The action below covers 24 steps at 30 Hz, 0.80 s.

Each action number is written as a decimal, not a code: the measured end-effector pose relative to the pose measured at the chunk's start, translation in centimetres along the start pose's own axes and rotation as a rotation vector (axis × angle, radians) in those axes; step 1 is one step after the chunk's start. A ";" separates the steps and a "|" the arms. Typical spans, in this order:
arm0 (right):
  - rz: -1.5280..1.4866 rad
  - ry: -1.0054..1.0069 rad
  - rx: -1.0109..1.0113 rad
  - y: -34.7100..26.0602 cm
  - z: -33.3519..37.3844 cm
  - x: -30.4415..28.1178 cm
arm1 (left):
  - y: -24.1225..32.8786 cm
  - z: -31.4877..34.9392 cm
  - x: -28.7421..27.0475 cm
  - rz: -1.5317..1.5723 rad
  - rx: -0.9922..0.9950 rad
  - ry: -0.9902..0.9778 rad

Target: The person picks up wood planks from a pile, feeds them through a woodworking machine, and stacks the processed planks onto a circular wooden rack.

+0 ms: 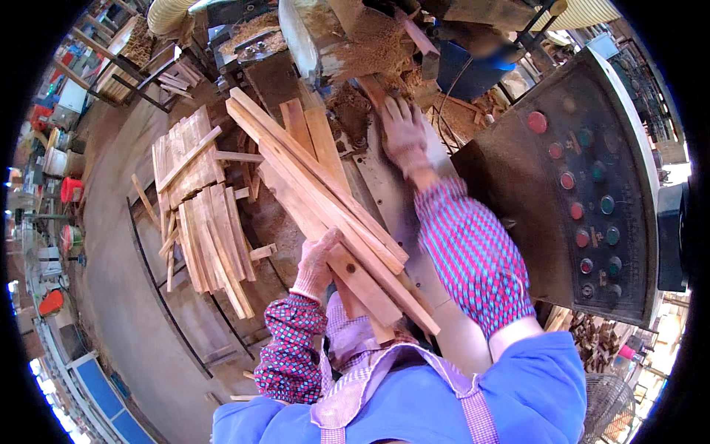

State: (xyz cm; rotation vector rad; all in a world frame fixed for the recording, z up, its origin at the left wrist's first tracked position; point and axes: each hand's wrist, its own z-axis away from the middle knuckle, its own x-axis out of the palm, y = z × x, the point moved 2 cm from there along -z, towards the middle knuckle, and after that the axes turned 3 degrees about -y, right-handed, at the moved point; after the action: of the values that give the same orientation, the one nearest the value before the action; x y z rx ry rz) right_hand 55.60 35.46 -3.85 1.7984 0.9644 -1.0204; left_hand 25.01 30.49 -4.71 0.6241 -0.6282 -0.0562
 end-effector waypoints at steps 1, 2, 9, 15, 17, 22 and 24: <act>-0.167 0.053 0.056 -0.8 -0.7 -0.6 | 0.3 -0.1 -0.3 -0.017 0.004 0.011; -0.331 0.105 0.116 -1.4 -1.4 -1.2 | 0.6 -0.4 -0.9 -0.035 0.016 0.025; -1.243 -0.350 0.060 -8.0 10.0 -12.8 | -1.1 -2.1 -4.2 -0.153 0.113 -0.108; -1.603 -0.646 0.298 -4.4 13.3 -17.0 | 0.6 -0.6 -1.6 0.031 0.052 -0.100; -1.578 -0.619 0.337 -2.1 17.4 -18.6 | 0.5 -0.5 -2.5 0.043 0.117 -0.092; -0.709 -0.352 0.284 1.9 33.4 -18.9 | 0.2 -1.2 -1.9 0.024 0.053 -0.126; -0.436 -0.459 0.307 0.5 35.3 -19.1 | 0.4 -0.6 -1.4 0.015 0.089 -0.078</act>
State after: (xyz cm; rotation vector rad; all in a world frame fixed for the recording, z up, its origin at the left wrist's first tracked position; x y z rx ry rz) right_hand 39.68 -0.92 2.13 1.5034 0.9608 -1.8456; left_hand 24.20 31.42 -5.61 0.7052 -0.7140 -0.0390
